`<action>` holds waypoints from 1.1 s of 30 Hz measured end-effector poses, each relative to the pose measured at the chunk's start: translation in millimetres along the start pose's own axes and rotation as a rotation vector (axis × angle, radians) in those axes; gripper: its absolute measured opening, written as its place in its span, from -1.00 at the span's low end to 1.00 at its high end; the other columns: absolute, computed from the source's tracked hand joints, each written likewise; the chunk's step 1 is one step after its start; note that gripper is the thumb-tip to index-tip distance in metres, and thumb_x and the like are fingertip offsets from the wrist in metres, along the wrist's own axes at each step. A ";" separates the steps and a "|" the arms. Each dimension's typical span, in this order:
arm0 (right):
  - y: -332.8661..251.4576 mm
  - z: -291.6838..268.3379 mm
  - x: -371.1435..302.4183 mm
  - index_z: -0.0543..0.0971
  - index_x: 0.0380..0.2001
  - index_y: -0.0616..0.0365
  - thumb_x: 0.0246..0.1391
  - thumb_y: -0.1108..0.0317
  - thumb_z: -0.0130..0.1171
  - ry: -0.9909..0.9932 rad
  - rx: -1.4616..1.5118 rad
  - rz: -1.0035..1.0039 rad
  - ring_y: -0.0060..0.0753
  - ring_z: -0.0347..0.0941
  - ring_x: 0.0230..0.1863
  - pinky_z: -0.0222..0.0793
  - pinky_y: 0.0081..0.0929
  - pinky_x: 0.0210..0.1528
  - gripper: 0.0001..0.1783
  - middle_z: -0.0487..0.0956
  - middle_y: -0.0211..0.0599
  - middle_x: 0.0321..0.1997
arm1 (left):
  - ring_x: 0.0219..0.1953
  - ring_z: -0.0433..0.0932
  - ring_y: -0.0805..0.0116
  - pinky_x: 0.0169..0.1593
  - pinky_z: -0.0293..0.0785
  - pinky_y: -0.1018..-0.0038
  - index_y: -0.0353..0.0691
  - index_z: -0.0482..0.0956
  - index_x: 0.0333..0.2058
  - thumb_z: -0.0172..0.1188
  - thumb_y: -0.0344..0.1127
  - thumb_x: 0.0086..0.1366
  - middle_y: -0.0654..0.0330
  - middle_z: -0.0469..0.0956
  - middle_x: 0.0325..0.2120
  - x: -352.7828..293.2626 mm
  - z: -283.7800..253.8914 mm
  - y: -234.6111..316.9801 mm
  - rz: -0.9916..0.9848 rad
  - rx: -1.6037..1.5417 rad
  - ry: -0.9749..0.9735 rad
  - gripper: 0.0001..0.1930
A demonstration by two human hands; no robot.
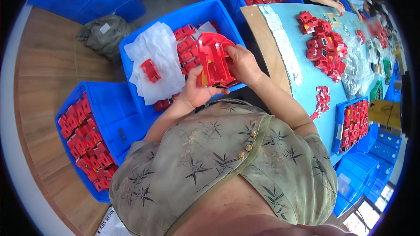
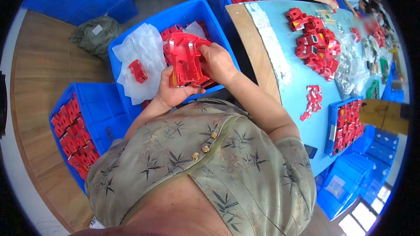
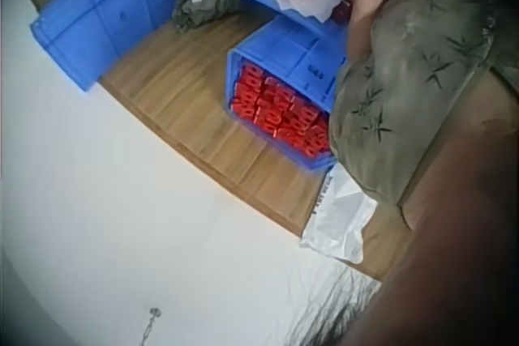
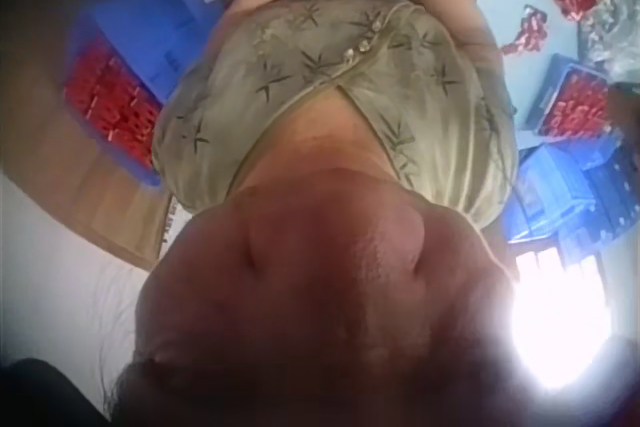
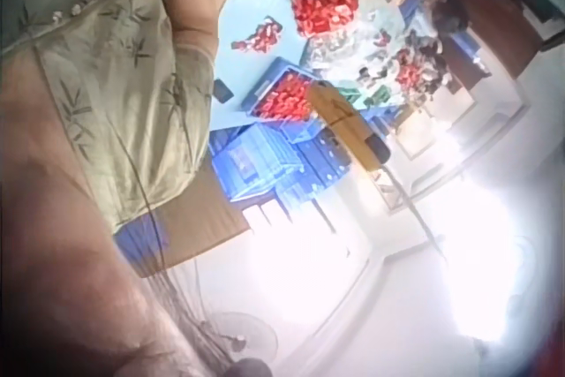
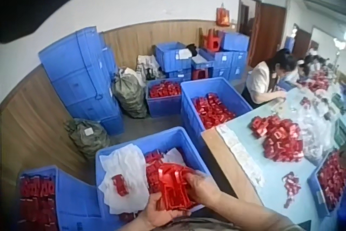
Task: The person assembles toy cars by attaching small components to plastic car bodies by hand and places the assembled cars into a blue storage bin.
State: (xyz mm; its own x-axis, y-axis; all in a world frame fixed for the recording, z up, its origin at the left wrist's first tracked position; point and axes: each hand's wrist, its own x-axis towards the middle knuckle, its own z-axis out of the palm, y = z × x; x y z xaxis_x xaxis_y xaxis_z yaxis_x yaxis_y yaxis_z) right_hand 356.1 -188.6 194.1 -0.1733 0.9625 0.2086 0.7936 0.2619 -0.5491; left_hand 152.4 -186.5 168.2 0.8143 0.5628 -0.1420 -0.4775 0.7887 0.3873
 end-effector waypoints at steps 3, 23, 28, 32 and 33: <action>-9.4 -8.3 -3.8 0.38 0.13 0.16 -0.24 0.45 0.38 0.421 -0.149 -0.083 0.04 0.44 0.00 0.43 -0.20 0.02 -0.25 0.46 0.09 0.05 | 0.14 0.46 0.18 0.08 0.42 -0.02 -0.10 0.35 0.22 -0.05 0.15 0.35 0.16 0.48 0.12 0.4 4.4 4.2 -0.039 0.095 0.023 -0.39; 40.3 -47.7 -86.2 0.22 0.32 0.11 -0.12 0.26 0.39 0.552 0.006 0.142 0.12 0.39 -0.01 0.33 -0.12 0.08 -0.08 0.45 0.03 -0.04 | 0.29 0.27 0.11 0.33 0.13 -0.08 -0.04 0.18 0.33 0.02 0.20 0.28 0.19 0.31 0.27 63.1 70.2 -57.1 -0.170 0.161 -0.077 -0.26; 50.6 -52.0 -117.3 0.29 0.27 0.12 -0.10 0.26 0.36 0.647 -0.023 0.303 0.10 0.40 -0.05 0.34 -0.13 0.01 -0.18 0.47 0.00 -0.08 | 0.28 0.29 0.14 0.31 0.16 -0.08 -0.01 0.19 0.32 0.01 0.21 0.29 0.22 0.32 0.25 82.5 80.7 -74.1 -0.309 0.254 -0.108 -0.28; 69.8 -43.6 -146.6 0.36 0.18 0.12 -0.11 0.25 0.37 0.682 0.021 0.462 0.08 0.42 -0.08 0.36 -0.15 0.00 -0.26 0.50 -0.05 -0.13 | 0.25 0.32 0.16 0.26 0.23 -0.06 -0.01 0.22 0.30 0.00 0.24 0.29 0.21 0.34 0.23 101.3 83.1 -95.9 -0.450 0.315 -0.054 -0.29; 78.9 -38.0 -156.1 0.36 0.18 0.12 -0.11 0.25 0.37 0.698 0.024 0.487 0.08 0.42 -0.08 0.36 -0.15 0.00 -0.26 0.50 -0.05 -0.13 | 0.25 0.32 0.16 0.26 0.23 -0.06 -0.01 0.22 0.30 0.00 0.24 0.29 0.21 0.34 0.23 106.1 85.8 -103.1 -0.478 0.325 -0.056 -0.29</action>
State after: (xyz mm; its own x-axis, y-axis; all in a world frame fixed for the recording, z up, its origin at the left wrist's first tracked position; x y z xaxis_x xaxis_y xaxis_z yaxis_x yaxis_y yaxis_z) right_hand 467.9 -320.9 149.0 0.5899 0.7060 0.3918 0.6726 -0.1612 -0.7222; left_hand 316.4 -229.3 191.4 0.9350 0.1418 -0.3249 0.0660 0.8308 0.5527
